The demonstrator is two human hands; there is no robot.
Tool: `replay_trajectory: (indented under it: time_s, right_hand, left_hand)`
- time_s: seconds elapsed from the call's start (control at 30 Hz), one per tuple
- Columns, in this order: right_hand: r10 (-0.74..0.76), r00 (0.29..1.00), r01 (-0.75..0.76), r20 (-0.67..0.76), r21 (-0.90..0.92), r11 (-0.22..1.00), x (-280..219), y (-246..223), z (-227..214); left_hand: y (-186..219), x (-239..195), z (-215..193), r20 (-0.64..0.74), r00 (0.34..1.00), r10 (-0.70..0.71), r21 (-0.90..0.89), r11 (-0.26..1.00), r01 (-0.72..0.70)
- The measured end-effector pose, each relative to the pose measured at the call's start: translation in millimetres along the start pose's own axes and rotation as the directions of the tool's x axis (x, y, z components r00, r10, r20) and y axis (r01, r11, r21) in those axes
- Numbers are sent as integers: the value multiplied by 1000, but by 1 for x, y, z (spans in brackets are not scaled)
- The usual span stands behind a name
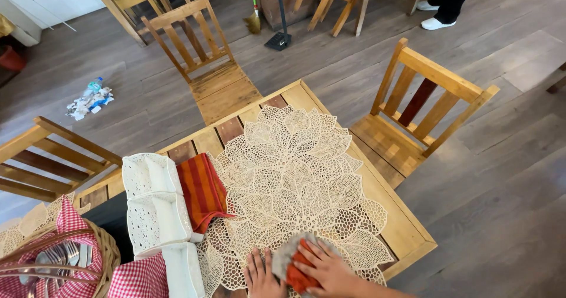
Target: Organizing and cleaning table mats and doilies on a restaurant dining table.
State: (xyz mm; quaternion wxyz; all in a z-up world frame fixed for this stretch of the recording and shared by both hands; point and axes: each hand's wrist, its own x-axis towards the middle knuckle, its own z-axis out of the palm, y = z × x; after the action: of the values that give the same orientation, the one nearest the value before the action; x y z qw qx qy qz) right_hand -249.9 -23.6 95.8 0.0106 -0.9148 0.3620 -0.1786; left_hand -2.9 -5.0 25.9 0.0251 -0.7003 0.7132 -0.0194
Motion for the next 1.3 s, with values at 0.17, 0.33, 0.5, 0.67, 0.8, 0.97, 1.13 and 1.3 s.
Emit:
replay_trajectory:
  time_s: [0.17, 0.33, 0.5, 0.67, 0.8, 0.97, 1.13, 1.3]
  right_hand:
    - [-75, 996, 74, -46, -35, 997, -50, 65, -29]
    - [629, 588, -541, 509, -330, 773, 23, 151, -79]
    - [612, 558, -524, 561, -334, 784, 103, 108, -52]
    - [294, 908, -242, 299, -200, 949, 86, 16, -9]
    - [50, 999, -49, 13, -41, 998, 36, -20, 22]
    - [160, 935, -244, 317, 247, 938, 9, 25, 11]
    - [696, 716, -681, 62, -157, 715, -40, 123, 1]
    - [697, 697, -625, 168, -335, 705, -50, 127, -9]
  left_hand:
    - [-2, -5, 24, -339, 940, -41, -182, 983, -23]
    - [2, -7, 6, -293, 955, -38, -221, 975, -29]
    - [5, -8, -23, -124, 990, -73, -260, 965, 39]
    - [1, -8, -30, -68, 995, -68, -356, 934, 40]
    - [3, -8, -45, -23, 998, -60, -396, 917, 46]
    - [4, -11, -57, -11, 1000, -24, -315, 949, 19]
    - [7, -26, -129, 449, 893, -37, -205, 968, 144]
    - [20, -35, -93, 328, 945, -6, -252, 963, 94]
